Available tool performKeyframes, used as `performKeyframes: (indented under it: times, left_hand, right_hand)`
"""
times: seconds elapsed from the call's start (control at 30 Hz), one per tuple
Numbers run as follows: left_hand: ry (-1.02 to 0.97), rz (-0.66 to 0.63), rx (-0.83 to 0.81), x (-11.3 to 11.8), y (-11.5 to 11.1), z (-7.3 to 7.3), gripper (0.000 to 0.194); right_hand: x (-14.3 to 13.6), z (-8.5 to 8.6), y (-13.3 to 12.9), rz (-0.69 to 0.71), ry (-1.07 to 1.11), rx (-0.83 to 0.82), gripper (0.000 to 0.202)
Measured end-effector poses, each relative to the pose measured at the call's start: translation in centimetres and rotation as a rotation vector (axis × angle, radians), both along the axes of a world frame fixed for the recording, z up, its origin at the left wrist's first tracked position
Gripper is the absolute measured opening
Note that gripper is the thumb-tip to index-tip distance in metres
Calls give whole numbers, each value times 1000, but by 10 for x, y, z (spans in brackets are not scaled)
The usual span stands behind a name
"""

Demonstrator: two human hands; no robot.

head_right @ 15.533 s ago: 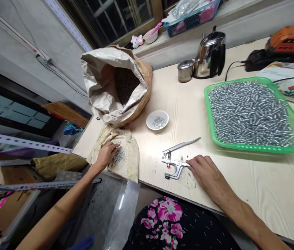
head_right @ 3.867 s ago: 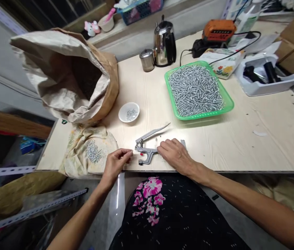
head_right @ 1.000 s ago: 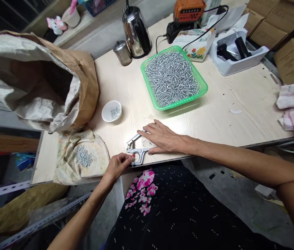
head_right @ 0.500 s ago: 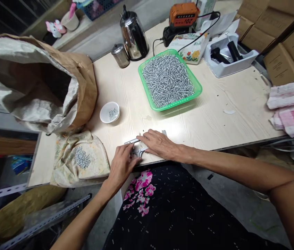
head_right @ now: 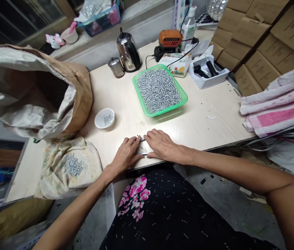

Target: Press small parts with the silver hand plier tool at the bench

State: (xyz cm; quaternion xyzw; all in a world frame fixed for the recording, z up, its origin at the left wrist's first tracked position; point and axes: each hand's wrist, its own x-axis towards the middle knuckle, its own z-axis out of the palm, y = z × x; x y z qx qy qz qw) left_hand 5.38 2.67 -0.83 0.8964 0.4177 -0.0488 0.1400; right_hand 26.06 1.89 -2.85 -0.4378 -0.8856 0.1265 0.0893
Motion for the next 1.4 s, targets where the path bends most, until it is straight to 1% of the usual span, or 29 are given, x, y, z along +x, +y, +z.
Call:
performKeyframes:
  times: [0.07, 0.13, 0.23, 0.33, 0.4, 0.53, 0.63, 0.7, 0.73, 0.8, 0.83, 0.87, 0.9, 0.97, 1.0, 1.07, 1.17, 1.23, 1.27, 1.33, 1.37, 1.4]
  left_hand:
    - [17, -16, -9, 1, 5, 0, 58]
    - [1, -33, -16, -2, 8, 0, 43]
    - [-70, -7, -28, -8, 11, -1, 28]
    - [-130, 42, -45, -13, 12, -3, 18]
    - [-149, 66, -55, -16, 12, -4, 14]
    - [-156, 102, -65, -15, 9, -4, 14]
    - [-131, 121, -56, -12, 6, -5, 14]
    - [-135, 135, -34, -14, 6, -7, 12]
    - [-160, 142, -19, -18, 6, -7, 20]
    - [-252, 176, 32, -32, 6, -5, 45]
    - [-305, 215, 68, -42, 6, -1, 52]
    - [-350, 271, 106, -53, 5, 3, 53]
    - [-377, 342, 141, -64, 3, 8, 47]
    - [-352, 491, 174, -83, -5, 18, 28]
    - [-304, 553, 160, -89, -10, 21, 25]
    - [-171, 642, 75, -94, -20, 23, 31]
    - [-36, 731, -134, -85, -28, 15, 33]
    - [-37, 776, -277, -79, -28, 7, 32]
    - [-56, 786, -339, -78, -27, 3, 32]
    - [-79, 774, -433, -80, -25, 0, 33]
    - [-65, 757, -440, -83, -25, 0, 32]
    - [-31, 732, -403, -87, -25, 3, 30]
  right_hand:
    - [-2, 0, -2, -9, 11, 3, 43]
    - [-6, -1, -2, -4, 24, 11, 32]
    - [-12, -3, 3, 12, 29, 34, 22]
    - [-19, -6, 10, 60, 38, 44, 14]
    - [-24, -9, 14, 95, 54, 48, 11]
    - [-29, -15, 16, 137, 70, 54, 13]
    - [-30, -15, 17, 134, 51, 39, 14]
    - [-28, -13, 18, 112, 41, 25, 9]
    - [-27, -10, 19, 102, 44, 21, 16]
    - [-23, -5, 19, 84, 64, 32, 49]
    - [-21, -3, 18, 74, 77, 44, 63]
    - [-20, -1, 17, 66, 89, 58, 71]
    - [-19, 1, 15, 63, 103, 69, 71]
    - [-23, 2, 10, 79, 130, 68, 57]
    - [-26, 1, 8, 96, 138, 56, 48]
    - [-36, -2, 3, 129, 133, 33, 34]
    - [-52, -12, 1, 157, 115, 59, 18]
    - [-60, -18, 1, 167, 118, 111, 8]
    - [-62, -20, 2, 169, 123, 136, 7]
    - [-64, -24, 3, 173, 144, 163, 11]
    - [-64, -24, 4, 177, 160, 162, 13]
    - [-64, -25, 4, 182, 179, 154, 14]
